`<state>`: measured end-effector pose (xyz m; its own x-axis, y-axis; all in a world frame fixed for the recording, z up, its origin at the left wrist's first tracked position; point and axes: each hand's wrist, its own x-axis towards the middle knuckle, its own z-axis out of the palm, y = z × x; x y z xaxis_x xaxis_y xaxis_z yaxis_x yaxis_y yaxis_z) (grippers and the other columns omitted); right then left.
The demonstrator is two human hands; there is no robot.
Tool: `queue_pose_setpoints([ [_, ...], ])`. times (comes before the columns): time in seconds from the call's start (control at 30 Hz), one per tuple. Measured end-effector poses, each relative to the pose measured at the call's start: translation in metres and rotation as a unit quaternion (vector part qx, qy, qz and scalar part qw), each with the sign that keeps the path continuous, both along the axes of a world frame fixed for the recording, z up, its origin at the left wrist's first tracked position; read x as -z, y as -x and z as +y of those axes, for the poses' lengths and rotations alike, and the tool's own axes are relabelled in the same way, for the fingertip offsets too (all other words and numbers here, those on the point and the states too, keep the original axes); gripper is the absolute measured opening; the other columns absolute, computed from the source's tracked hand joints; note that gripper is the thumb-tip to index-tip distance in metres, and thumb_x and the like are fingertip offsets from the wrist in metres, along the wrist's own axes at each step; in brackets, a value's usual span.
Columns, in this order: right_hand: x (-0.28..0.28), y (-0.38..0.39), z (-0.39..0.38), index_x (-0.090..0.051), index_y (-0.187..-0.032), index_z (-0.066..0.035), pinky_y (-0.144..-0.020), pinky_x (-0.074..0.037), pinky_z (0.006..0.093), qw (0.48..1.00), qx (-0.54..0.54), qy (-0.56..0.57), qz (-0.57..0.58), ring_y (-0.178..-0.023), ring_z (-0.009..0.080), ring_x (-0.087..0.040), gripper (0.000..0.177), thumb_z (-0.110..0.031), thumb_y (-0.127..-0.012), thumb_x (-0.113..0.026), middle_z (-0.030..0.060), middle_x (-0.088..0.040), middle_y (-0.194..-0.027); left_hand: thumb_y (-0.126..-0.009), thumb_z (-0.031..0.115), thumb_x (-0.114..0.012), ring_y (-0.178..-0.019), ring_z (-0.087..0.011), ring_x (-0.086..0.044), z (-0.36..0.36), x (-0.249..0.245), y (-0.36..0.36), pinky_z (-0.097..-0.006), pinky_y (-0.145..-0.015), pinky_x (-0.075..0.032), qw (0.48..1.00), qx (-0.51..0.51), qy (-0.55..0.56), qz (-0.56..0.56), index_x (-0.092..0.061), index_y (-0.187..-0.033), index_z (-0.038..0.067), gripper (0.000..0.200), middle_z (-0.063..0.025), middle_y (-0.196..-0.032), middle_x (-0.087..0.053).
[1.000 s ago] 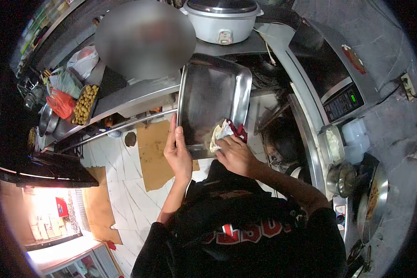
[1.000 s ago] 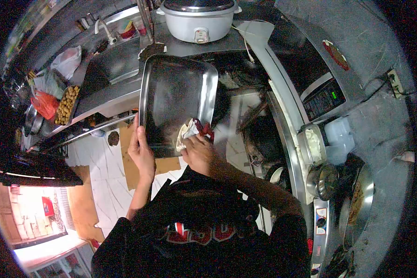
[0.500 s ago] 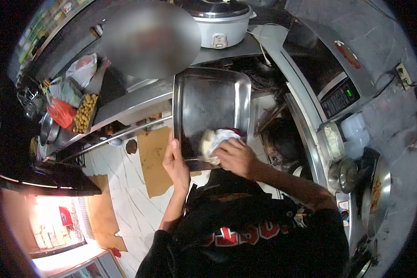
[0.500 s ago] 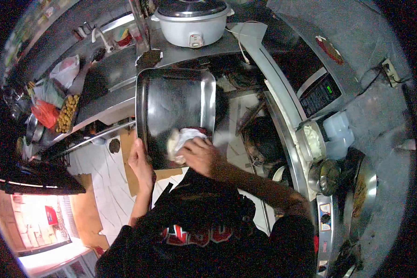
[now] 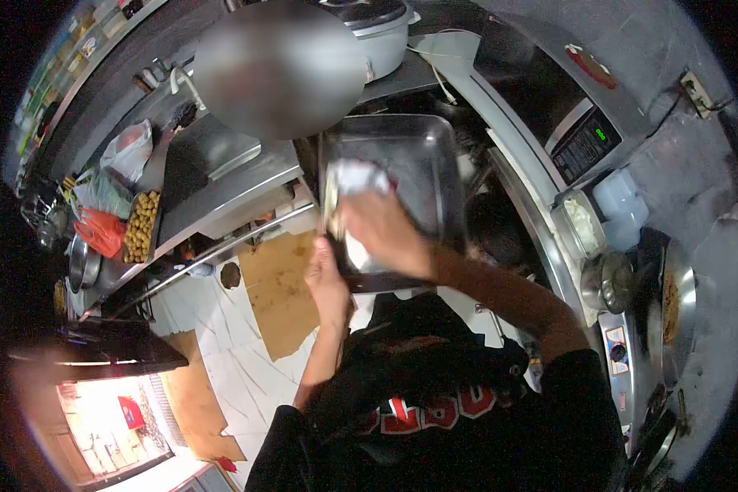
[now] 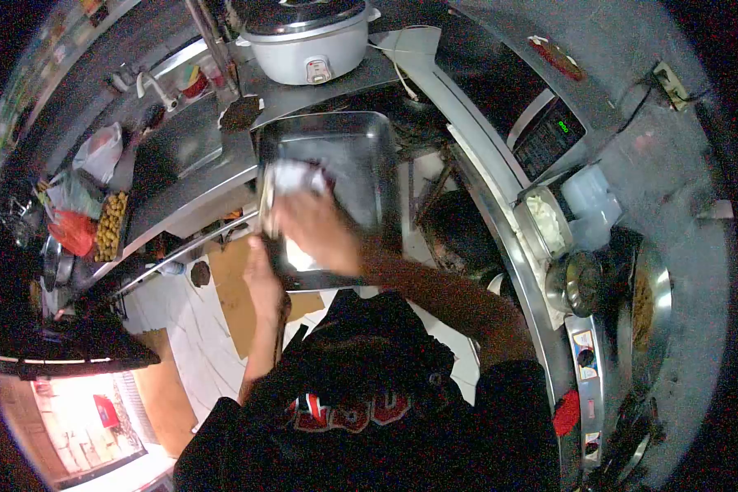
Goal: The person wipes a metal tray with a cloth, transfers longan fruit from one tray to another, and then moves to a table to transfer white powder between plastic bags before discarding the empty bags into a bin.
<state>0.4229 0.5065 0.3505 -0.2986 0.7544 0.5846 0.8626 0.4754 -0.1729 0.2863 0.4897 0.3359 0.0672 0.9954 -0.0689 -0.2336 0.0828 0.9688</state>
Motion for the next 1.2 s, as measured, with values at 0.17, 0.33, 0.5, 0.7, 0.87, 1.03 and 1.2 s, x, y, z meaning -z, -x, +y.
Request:
queue_pose_setpoints([
  [0.17, -0.003, 0.024, -0.052, -0.051, -0.092, -0.004, -0.087, -0.034, 0.0454, 0.998, -0.037, 0.049, 0.021, -0.097, 0.0218, -0.05, 0.017, -0.015, -0.078, -0.054, 0.008, -0.052, -0.094, -0.097, 0.026, -0.042, -0.092, -0.0079, -0.052, 0.017, 0.003, -0.008, -0.024, -0.082, -0.042, 0.996, -0.006, -0.076, -0.053, -0.052, -0.12, -0.004, 0.039, -0.0037, -0.105, -0.058],
  [0.33, -0.027, -0.035, -0.004, -0.053, -0.1, -0.007, -0.08, -0.036, 0.0439, 0.989, 0.064, -0.084, -0.105, -0.095, 0.0206, -0.05, 0.024, -0.017, -0.079, -0.053, 0.0061, -0.055, -0.102, -0.096, 0.023, -0.044, -0.092, -0.0086, -0.051, 0.01, -0.014, -0.023, -0.0229, -0.083, -0.041, 0.992, 0.031, -0.106, 0.066, -0.053, -0.12, -0.003, 0.036, -0.0031, -0.105, -0.059],
  [0.5, -0.041, -0.113, 0.017, -0.053, -0.102, -0.013, -0.074, -0.04, 0.0423, 0.956, 0.208, -0.114, -0.172, -0.09, 0.0184, -0.052, 0.023, -0.02, -0.08, -0.049, 0.0022, -0.054, -0.098, -0.094, 0.022, -0.048, -0.093, -0.0103, -0.052, 0.011, -0.011, -0.034, -0.024, -0.085, -0.04, 0.988, 0.024, -0.126, 0.086, -0.054, -0.12, -0.001, 0.035, -0.0045, -0.105, -0.06],
  [0.7, 0.006, -0.109, -0.055, -0.058, -0.079, -0.012, -0.07, -0.04, 0.0394, 0.975, 0.175, -0.07, -0.118, -0.082, 0.0198, -0.055, 0.01, -0.022, -0.075, -0.058, 0.0025, -0.055, -0.068, -0.096, 0.022, -0.044, -0.1, -0.013, -0.052, 0.011, -0.026, -0.062, -0.0263, -0.09, -0.039, 0.972, -0.016, -0.208, 0.105, -0.05, -0.123, -0.003, 0.037, -0.0103, -0.114, -0.058],
  [0.87, -0.001, -0.096, -0.099, -0.049, -0.1, -0.005, -0.06, -0.047, 0.0463, 0.891, 0.176, 0.298, 0.292, -0.067, 0.0373, -0.06, 0.025, -0.024, -0.085, -0.054, 0.0192, -0.058, -0.076, -0.095, 0.026, -0.045, -0.098, -0.0125, -0.053, 0.022, -0.013, -0.084, -0.0264, -0.088, -0.04, 0.967, 0.02, -0.184, 0.173, -0.052, -0.121, -0.002, 0.039, -0.0099, -0.112, -0.059],
  [1.03, -0.002, -0.196, -0.157, -0.051, -0.094, -0.003, -0.064, -0.046, 0.0437, 0.921, 0.26, 0.142, 0.253, -0.077, 0.0356, -0.061, 0.021, -0.023, -0.089, -0.049, 0.0232, -0.058, -0.086, -0.095, 0.03, -0.045, -0.097, -0.014, -0.054, 0.033, 0.007, -0.088, -0.0259, -0.086, -0.041, 0.959, -0.007, -0.166, 0.23, -0.052, -0.121, -0.002, 0.043, -0.0078, -0.11, -0.06],
  [1.2, -0.102, -0.29, -0.227, -0.055, -0.102, -0.005, -0.071, -0.047, 0.0416, 0.692, 0.652, 0.158, 0.267, -0.08, 0.0311, -0.062, 0.028, -0.001, -0.075, -0.053, 0.0183, -0.062, -0.09, -0.096, 0.031, -0.043, -0.109, -0.0164, -0.049, 0.043, 0.034, -0.065, -0.027, -0.094, -0.036, 0.969, -0.036, -0.121, 0.213, -0.046, -0.128, 0.0, 0.045, -0.0102, -0.127, -0.051],
])
